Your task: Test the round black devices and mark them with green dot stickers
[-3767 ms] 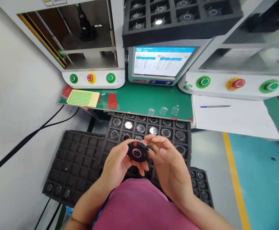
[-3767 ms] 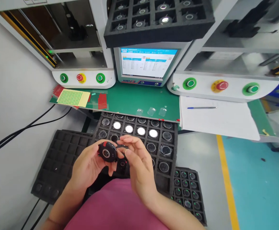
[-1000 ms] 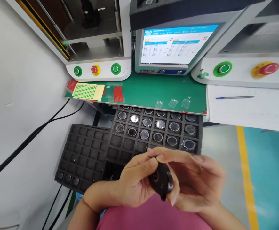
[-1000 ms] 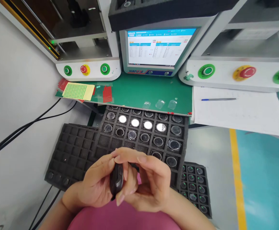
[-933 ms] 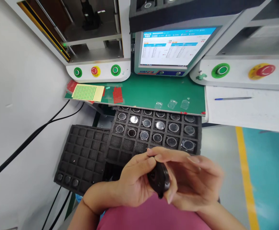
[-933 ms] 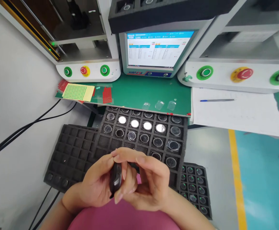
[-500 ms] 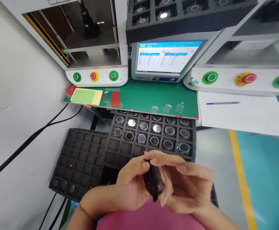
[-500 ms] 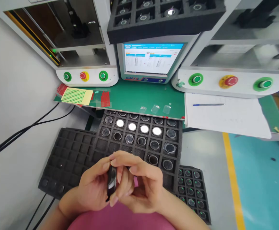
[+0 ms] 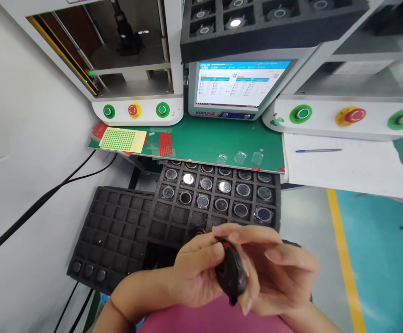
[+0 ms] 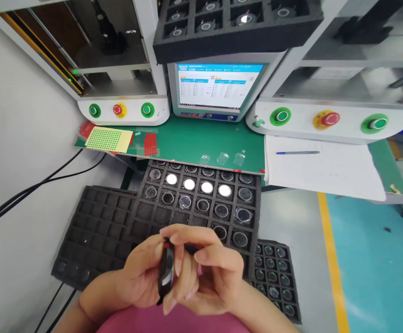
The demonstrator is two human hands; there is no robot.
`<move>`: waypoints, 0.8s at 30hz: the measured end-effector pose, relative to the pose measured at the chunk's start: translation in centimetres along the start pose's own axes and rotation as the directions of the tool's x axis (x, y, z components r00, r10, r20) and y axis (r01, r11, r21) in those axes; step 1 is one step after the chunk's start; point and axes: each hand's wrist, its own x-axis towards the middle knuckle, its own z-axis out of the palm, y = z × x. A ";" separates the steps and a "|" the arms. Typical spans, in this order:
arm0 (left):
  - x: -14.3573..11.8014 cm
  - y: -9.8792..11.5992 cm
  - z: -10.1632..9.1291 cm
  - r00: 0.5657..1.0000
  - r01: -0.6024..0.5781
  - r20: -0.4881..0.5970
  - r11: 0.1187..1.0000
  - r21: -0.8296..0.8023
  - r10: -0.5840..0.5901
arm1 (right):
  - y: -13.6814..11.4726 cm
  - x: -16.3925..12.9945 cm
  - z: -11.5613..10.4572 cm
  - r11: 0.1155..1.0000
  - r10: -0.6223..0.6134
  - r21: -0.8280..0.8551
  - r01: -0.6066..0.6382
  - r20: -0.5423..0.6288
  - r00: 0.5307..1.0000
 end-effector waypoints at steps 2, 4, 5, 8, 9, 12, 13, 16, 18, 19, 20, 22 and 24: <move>0.3 -0.4 -0.4 0.998 0.042 0.042 0.999 0.004 -0.043 | -0.1 -0.4 -0.2 1.000 0.011 -0.027 -0.012 -0.016 1.000; 0.6 -0.6 -0.9 0.992 0.086 0.092 0.996 -0.009 -0.085 | -0.2 -0.8 -0.6 0.998 0.031 -0.046 -0.032 -0.024 0.999; 0.7 -0.6 -1.4 0.990 0.103 0.092 0.995 -0.005 -0.102 | -0.3 -0.9 -0.9 0.997 0.035 -0.062 -0.037 -0.036 0.999; 0.7 -0.1 -4.1 0.997 0.070 -0.032 0.976 0.206 -0.065 | -0.4 -1.1 -2.4 0.981 0.020 -0.185 -0.051 -0.165 0.986; 0.5 0.2 -5.6 0.993 0.052 -0.119 0.919 0.391 -0.005 | -0.4 -1.2 -3.1 0.967 0.015 -0.243 -0.074 -0.233 0.972; -0.4 0.7 -10.6 0.885 0.231 -0.341 0.337 0.913 0.318 | 0.0 -2.4 -5.6 0.906 0.039 -0.367 -0.210 -0.422 0.906; -0.8 0.6 -12.2 0.849 0.302 -0.367 0.221 0.927 0.380 | 0.3 -3.1 -6.3 0.880 0.054 -0.397 -0.260 -0.461 0.886; -1.7 -0.6 -15.0 0.846 0.395 -0.386 0.055 0.917 0.368 | 1.3 -5.4 -7.7 0.789 0.082 -0.496 -0.362 -0.498 0.863; -1.8 -1.9 -15.4 0.872 0.403 -0.384 0.001 0.915 0.303 | 1.9 -6.6 -7.9 0.742 0.095 -0.543 -0.392 -0.494 0.864; -1.7 -2.5 -15.4 0.881 0.405 -0.384 -0.021 0.914 0.277 | 2.2 -7.1 -7.9 0.731 0.100 -0.555 -0.397 -0.489 0.867; -1.6 -3.1 -15.3 0.887 0.406 -0.384 -0.038 0.913 0.256 | 2.3 -7.3 -7.7 0.727 0.102 -0.561 -0.396 -0.482 0.870; -1.2 -3.7 -15.1 0.896 0.405 -0.383 -0.060 0.913 0.224 | 2.6 -7.6 -7.5 0.730 0.102 -0.565 -0.385 -0.467 0.879; -0.9 -3.8 -15.1 0.902 0.399 -0.379 -0.063 0.915 0.205 | 2.8 -7.5 -7.4 0.731 0.090 -0.576 -0.366 -0.450 0.888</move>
